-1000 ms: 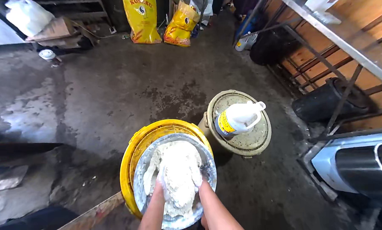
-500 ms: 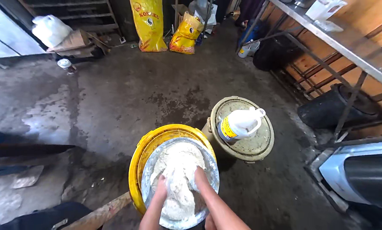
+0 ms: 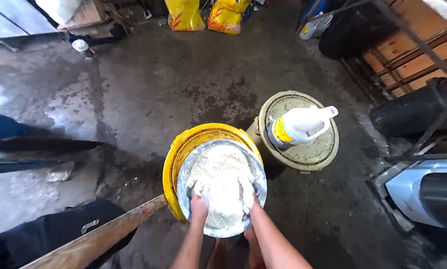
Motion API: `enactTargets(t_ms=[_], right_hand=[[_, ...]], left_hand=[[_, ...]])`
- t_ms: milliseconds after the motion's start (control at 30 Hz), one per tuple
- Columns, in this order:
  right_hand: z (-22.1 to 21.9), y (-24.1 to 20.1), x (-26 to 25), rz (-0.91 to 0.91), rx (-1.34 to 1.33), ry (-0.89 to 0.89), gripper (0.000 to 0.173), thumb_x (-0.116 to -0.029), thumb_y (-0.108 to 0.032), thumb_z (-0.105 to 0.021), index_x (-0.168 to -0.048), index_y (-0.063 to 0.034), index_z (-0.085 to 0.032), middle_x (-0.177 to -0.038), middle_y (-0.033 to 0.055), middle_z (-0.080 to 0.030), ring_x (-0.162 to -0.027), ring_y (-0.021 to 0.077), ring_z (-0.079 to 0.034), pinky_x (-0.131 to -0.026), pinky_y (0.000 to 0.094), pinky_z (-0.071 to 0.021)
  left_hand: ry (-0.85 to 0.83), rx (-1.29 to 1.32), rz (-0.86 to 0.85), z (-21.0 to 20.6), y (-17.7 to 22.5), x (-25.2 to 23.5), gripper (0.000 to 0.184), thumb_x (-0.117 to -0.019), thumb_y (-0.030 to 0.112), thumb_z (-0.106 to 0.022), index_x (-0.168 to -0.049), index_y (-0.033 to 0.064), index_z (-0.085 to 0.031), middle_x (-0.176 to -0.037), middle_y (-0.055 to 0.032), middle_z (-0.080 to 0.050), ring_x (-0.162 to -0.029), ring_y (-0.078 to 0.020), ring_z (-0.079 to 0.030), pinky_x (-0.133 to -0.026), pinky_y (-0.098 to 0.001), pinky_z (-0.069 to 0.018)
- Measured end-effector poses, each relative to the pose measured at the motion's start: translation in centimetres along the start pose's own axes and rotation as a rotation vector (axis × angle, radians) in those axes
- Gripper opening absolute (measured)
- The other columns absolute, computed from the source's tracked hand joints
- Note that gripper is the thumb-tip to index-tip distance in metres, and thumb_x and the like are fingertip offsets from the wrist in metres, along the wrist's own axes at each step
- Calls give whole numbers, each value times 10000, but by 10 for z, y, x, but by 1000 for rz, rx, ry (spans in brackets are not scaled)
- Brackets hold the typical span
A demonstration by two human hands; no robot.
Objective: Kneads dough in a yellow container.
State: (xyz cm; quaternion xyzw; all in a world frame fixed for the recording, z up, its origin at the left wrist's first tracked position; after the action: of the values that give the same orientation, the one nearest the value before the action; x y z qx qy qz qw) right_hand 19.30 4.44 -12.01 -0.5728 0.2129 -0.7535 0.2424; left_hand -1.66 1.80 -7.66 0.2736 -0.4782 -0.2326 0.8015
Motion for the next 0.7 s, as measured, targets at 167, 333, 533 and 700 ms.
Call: enactTargets(t_ms=[167, 333, 533, 700], right_hand=[[-5, -25, 31, -164, 50, -136, 397, -1122, -123, -350, -1456, 68, -448, -1386, 264, -550, -1244, 277, -564, -1050, 419, -466], [-7, -52, 46, -71, 196, -272, 399, -1089, -62, -416, -1462, 81, -436, -1386, 256, -550, -1231, 229, -566, -1060, 352, -453], [-28, -86, 36, 206, 389, -339, 515, -1040, -70, -553, -1488, 128, -395, -1491, 318, -478, -1415, 365, -466, -1204, 449, -348], [-36, -94, 35, 318, 667, -300, 582, -995, -93, -620, -1480, 142, -400, -1500, 314, -476, -1431, 362, -458, -1218, 433, -337]], left_hand=[[-42, 313, 210, -24, -16, 5, 469, -1136, 215, -304, -1502, -65, -393, -1511, -287, -449, -1397, -360, -447, -1159, -505, -360], [-125, 606, 328, -44, 3, 17, 552, -1131, 406, -187, -1492, 60, -422, -1431, -168, -530, -1258, -263, -528, -1017, -486, -462], [-167, 633, 318, -40, 40, 26, 541, -1134, 387, -203, -1476, 33, -429, -1396, -178, -543, -1207, -253, -541, -991, -470, -468], [-152, 647, 351, -36, 49, 20, 553, -1126, 435, -205, -1479, 77, -437, -1381, -174, -559, -1183, -281, -567, -947, -518, -489]])
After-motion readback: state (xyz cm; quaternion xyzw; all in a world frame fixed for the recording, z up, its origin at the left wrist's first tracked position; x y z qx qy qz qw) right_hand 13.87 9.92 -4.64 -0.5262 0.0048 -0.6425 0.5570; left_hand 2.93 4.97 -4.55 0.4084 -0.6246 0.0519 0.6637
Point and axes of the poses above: each hand's wrist, its own x-axis away from the middle knuckle, its own z-axis out of the back of the hand, y = z × x, the point moved 5 cm from there along -x, towards the middle knuckle
